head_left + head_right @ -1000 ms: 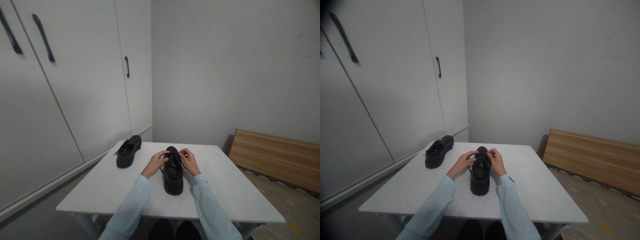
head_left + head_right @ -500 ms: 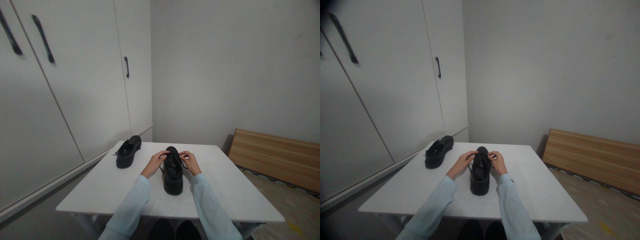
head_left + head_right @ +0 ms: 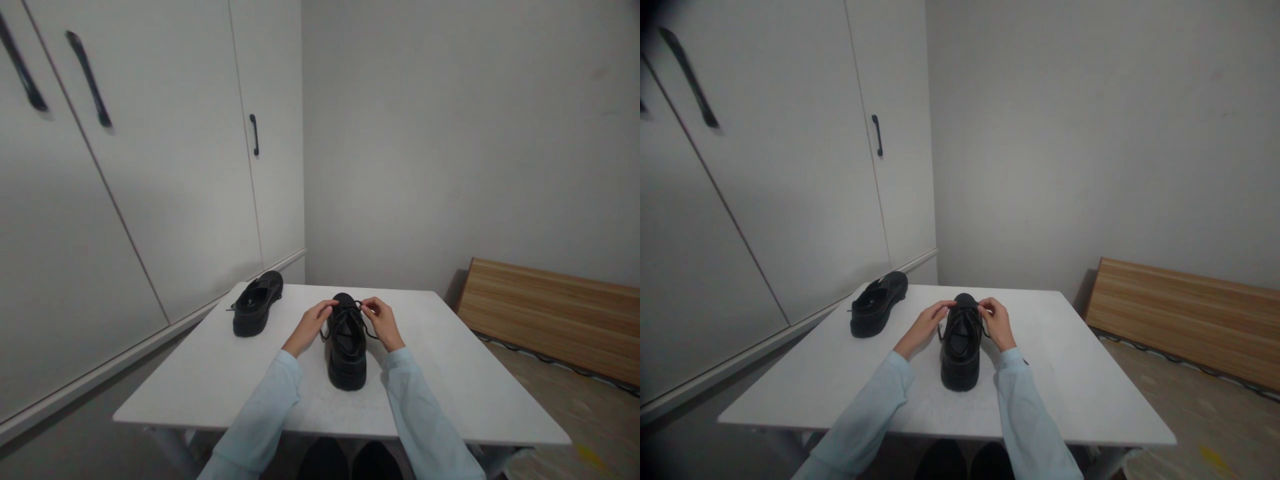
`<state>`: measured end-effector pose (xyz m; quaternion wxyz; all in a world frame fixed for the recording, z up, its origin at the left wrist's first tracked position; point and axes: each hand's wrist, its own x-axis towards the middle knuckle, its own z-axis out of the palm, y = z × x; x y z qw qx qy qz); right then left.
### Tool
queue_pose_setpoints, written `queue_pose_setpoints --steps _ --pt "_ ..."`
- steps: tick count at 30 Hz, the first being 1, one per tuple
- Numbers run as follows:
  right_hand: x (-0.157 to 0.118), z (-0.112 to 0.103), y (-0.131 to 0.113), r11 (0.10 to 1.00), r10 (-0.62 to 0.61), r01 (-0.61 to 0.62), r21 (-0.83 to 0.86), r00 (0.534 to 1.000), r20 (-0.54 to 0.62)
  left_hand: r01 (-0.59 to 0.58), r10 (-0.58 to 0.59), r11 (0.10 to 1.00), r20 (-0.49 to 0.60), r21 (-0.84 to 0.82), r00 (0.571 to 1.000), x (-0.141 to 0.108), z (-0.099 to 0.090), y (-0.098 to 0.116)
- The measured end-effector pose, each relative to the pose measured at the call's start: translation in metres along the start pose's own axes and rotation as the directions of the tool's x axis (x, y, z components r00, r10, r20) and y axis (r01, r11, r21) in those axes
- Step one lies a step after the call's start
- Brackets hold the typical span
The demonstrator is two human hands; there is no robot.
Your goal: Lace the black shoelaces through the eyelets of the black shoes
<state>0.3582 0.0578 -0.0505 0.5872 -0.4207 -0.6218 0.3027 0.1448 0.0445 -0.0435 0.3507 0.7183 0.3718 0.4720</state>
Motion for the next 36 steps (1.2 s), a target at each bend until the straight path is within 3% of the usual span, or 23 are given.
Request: queue_pose_setpoints --steps 4,8,22,36 --pt "-0.001 0.000 -0.006 0.994 0.009 -0.009 0.110 1.000 0.007 0.021 -0.021 1.000 0.001 -0.021 1.000 0.000 0.001 0.000" --pt "-0.002 0.000 -0.013 0.996 -0.001 0.000 0.093 1.000 0.002 0.030 -0.030 0.998 0.011 -0.054 1.000 0.000 0.002 -0.003" --pt "-0.005 -0.001 -0.013 0.976 -0.108 0.104 -0.193 0.994 -0.011 0.049 -0.049 0.999 0.068 -0.003 0.996 -0.002 0.002 0.002" --pt "-0.004 -0.007 -0.005 0.889 -0.209 0.241 -0.389 0.970 0.123 0.023 -0.022 1.000 0.065 -0.008 0.998 -0.003 0.001 0.000"
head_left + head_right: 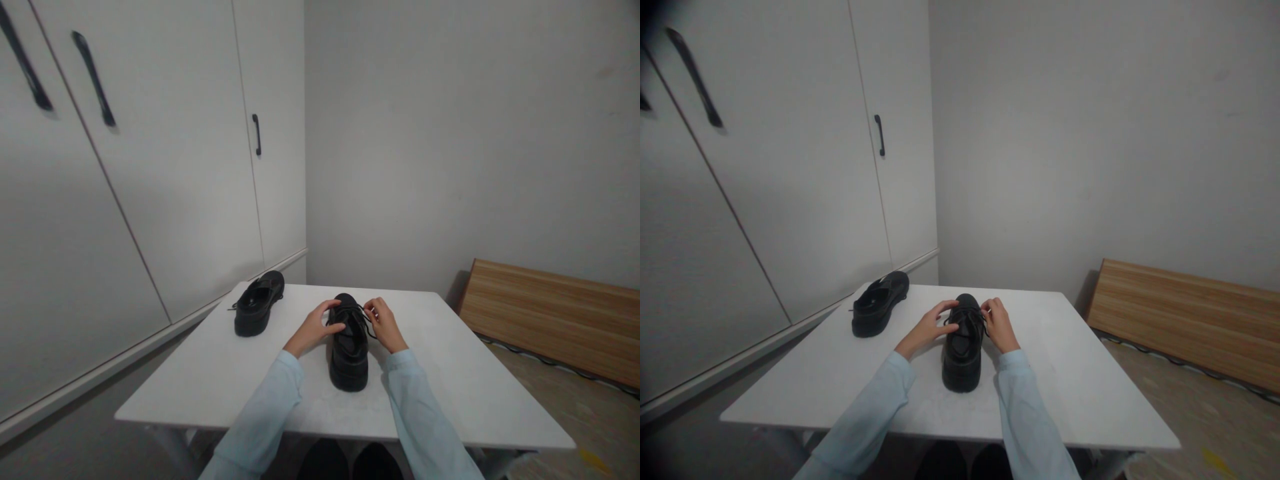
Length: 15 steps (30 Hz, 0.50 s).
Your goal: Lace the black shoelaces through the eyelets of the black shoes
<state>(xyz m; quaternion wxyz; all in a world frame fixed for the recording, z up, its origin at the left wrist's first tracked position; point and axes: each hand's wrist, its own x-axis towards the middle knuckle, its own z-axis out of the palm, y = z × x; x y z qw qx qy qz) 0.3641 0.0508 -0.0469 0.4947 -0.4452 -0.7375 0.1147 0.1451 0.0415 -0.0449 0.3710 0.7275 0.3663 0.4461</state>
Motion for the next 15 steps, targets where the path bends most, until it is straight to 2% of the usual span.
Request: queue_pose_setpoints --steps 6,15 --pt "0.000 -0.002 0.006 0.998 0.025 -0.021 -0.062 0.998 0.062 0.020 -0.020 1.000 0.002 0.002 1.000 0.000 0.001 -0.001" --pt "0.001 -0.005 0.012 0.986 0.039 -0.031 -0.163 0.998 0.046 0.025 -0.025 1.000 0.011 0.004 1.000 -0.001 -0.001 0.001"
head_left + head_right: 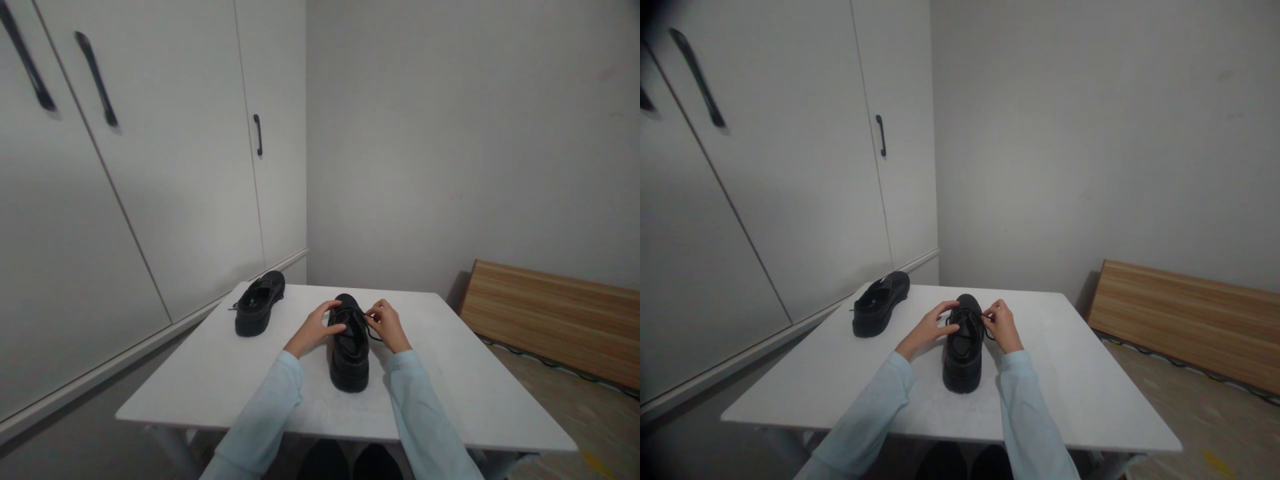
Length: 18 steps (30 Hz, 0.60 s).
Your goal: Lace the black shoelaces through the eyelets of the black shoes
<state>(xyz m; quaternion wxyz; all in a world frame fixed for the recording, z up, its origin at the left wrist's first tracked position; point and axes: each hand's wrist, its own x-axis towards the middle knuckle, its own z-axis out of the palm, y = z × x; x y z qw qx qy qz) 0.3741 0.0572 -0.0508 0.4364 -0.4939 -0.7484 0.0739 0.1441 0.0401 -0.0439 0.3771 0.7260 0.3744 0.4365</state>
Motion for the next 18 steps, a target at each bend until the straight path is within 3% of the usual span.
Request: queue_pose_setpoints --steps 6,10,15,18 --pt "-0.0007 -0.0001 -0.0007 0.998 0.017 -0.013 0.055 0.997 -0.076 -0.003 0.003 1.000 0.001 -0.002 1.000 0.0000 0.0003 0.0000" --pt "0.0002 -0.0003 -0.0004 0.974 0.108 -0.078 0.211 0.985 -0.133 0.002 -0.002 1.000 0.002 0.011 1.000 0.0001 -0.0001 -0.0018" --pt "0.0032 0.0001 0.0012 0.851 0.294 -0.188 0.491 0.944 -0.149 0.014 -0.014 1.000 0.001 0.017 1.000 -0.0004 -0.0004 0.0001" --pt "0.0044 -0.0017 -0.0019 0.723 0.379 -0.243 0.646 0.922 -0.078 0.024 -0.024 1.000 0.002 0.012 1.000 -0.0006 -0.0002 0.0020"
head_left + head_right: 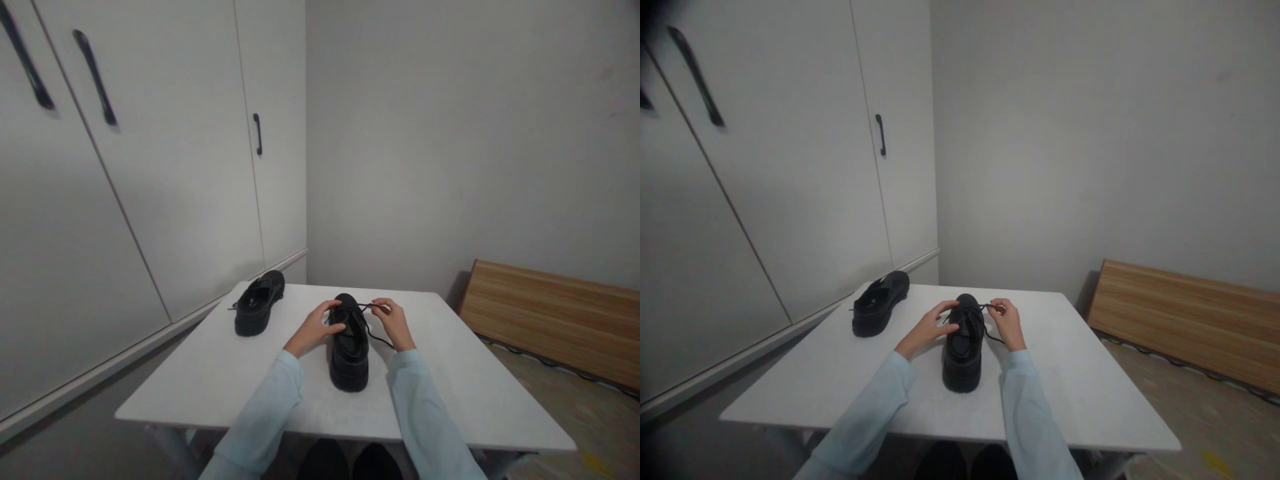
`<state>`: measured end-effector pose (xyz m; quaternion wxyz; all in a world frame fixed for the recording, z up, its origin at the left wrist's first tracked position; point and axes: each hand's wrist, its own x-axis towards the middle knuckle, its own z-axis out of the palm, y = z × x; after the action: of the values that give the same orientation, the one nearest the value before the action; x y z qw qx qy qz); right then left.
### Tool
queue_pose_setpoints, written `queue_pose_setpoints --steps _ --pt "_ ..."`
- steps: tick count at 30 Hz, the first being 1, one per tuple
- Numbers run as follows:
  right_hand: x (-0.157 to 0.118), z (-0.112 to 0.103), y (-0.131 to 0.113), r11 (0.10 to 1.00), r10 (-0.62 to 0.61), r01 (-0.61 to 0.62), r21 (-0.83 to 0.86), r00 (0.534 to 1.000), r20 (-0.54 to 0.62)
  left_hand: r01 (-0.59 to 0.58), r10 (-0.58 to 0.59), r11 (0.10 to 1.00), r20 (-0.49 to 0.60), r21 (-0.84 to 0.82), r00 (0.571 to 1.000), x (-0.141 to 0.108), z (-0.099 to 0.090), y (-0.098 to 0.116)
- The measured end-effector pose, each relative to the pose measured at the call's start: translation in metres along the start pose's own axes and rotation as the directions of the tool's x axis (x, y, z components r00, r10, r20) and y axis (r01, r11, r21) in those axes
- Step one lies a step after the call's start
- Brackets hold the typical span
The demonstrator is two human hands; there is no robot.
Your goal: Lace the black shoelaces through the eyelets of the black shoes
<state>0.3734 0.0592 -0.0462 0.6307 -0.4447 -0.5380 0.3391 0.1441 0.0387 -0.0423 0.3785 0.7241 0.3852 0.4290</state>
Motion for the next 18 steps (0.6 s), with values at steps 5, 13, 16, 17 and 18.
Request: queue_pose_setpoints --steps 5,13,16,17,18 --pt "-0.005 0.003 -0.011 0.954 0.131 -0.138 0.266 0.990 0.044 -0.019 0.020 1.000 0.006 -0.020 1.000 0.000 0.000 0.001" --pt "-0.007 0.004 -0.019 0.874 0.189 -0.201 0.442 0.979 0.072 0.003 -0.003 1.000 0.004 0.008 1.000 -0.001 -0.001 0.003" --pt "-0.006 0.003 -0.017 0.889 0.177 -0.184 0.420 0.983 0.055 -0.002 0.002 1.000 0.003 0.012 1.000 -0.001 -0.002 0.000" --pt "-0.006 0.002 -0.016 0.897 0.168 -0.173 0.408 0.985 0.047 -0.003 0.003 1.000 0.003 0.011 1.000 0.000 -0.002 0.000" --pt "-0.006 0.002 -0.015 0.905 0.158 -0.160 0.395 0.987 0.038 -0.002 0.002 1.000 0.001 0.009 1.000 0.000 -0.002 -0.001"
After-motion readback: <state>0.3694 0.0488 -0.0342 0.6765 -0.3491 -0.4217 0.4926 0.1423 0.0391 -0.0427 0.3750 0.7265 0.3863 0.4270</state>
